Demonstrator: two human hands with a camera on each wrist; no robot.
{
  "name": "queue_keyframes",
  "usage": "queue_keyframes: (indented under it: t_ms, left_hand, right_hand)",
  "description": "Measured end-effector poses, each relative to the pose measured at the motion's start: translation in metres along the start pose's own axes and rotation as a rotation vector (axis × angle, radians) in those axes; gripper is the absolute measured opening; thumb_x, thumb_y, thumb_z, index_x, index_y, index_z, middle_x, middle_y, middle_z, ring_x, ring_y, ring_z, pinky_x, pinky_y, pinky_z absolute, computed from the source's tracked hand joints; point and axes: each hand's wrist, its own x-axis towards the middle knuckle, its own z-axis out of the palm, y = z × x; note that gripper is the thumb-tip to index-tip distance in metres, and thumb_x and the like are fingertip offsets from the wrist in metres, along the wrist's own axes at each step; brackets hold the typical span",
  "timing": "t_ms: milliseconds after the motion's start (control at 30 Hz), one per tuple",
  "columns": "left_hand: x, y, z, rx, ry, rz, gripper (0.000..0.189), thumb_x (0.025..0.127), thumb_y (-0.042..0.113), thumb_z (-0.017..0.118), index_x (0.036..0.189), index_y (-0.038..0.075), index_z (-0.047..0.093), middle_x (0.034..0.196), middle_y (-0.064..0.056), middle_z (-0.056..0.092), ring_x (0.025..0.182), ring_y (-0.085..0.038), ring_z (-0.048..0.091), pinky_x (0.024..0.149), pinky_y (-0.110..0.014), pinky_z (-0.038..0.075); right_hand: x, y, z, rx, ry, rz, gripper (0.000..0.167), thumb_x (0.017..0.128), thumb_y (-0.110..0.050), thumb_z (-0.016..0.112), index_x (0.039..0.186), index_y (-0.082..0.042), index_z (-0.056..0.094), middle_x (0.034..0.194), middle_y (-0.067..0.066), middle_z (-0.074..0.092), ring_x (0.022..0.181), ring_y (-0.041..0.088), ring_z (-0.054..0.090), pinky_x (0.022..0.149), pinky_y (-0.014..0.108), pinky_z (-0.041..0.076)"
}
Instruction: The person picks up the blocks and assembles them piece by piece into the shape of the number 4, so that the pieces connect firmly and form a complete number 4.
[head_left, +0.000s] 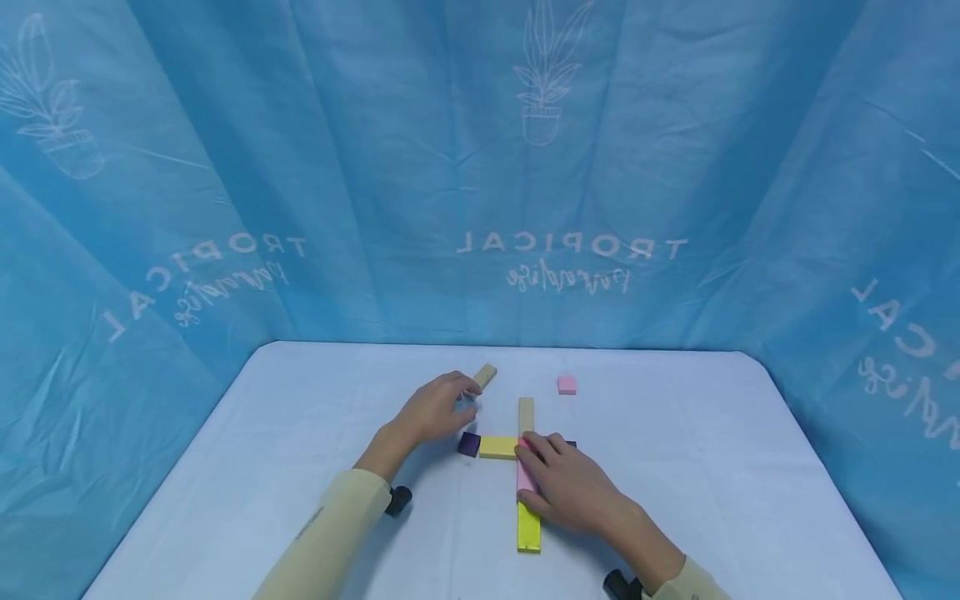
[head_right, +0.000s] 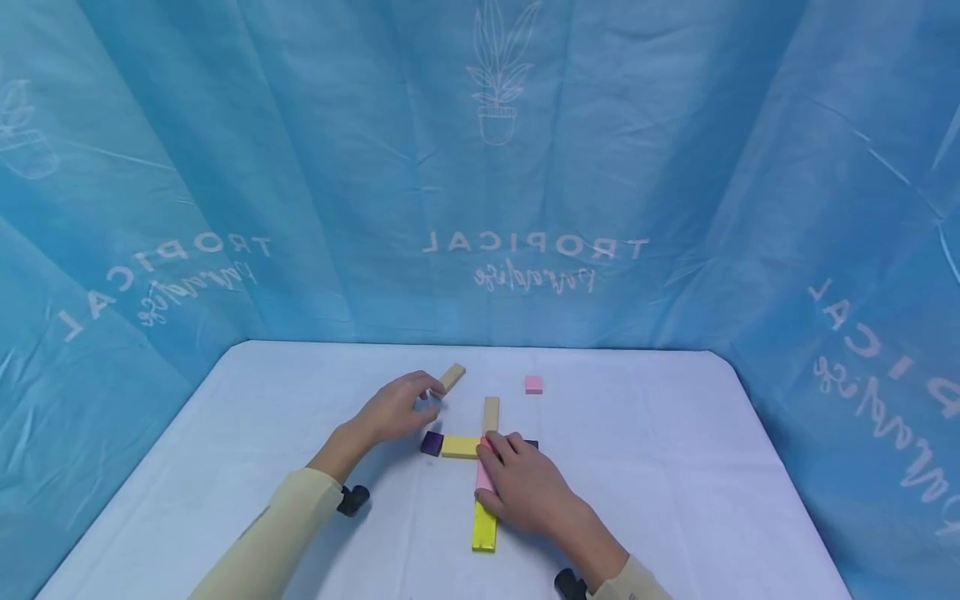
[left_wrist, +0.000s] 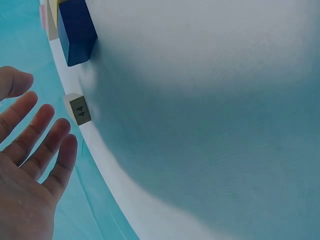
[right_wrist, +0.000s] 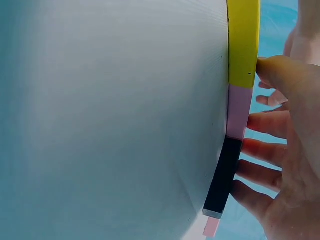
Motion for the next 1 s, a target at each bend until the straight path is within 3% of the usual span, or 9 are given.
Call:
queue_keyframes:
  t_ms: [233,700,1000]
  left_hand:
    - [0.005,-0.003,0.001,0.023,0.027,-0.022,0.033,0.087,0.033,0.066,0.116,0.018,0.066,0.118,0.0,0.06,0.106,-0.016,0.057,0.092,-0.04,0.048]
    - [0.022,-0.013,0.01,0.041,0.066,-0.121,0.04,0.086,0.031,0.067,0.126,0.025,0.06,0.128,0.001,0.054,0.118,-0.019,0.051,0.096,-0.042,0.045]
    - [0.032,-0.005,0.009,0.064,0.056,-0.1,0.041,0.087,0.03,0.067,0.126,0.021,0.06,0.125,-0.002,0.055,0.107,-0.019,0.055,0.088,-0.039,0.049]
  right_hand:
    - [0.001,0.001,0.001,-0.006,0.005,-0.004,0.071,0.09,-0.062,0.05,0.147,-0.021,0.041,0.152,0.002,0.033,0.128,0.024,0.039,0.101,0.045,0.041]
    - [0.002,-0.001,-0.001,0.005,-0.025,0.021,0.071,0.089,-0.063,0.051,0.147,-0.023,0.042,0.152,0.001,0.034,0.127,0.024,0.039,0.099,0.045,0.042]
    - [0.003,-0.002,0.0,0.013,-0.031,0.022,0.072,0.089,-0.063,0.051,0.147,-0.023,0.041,0.152,0.001,0.034,0.127,0.024,0.039,0.1,0.046,0.041]
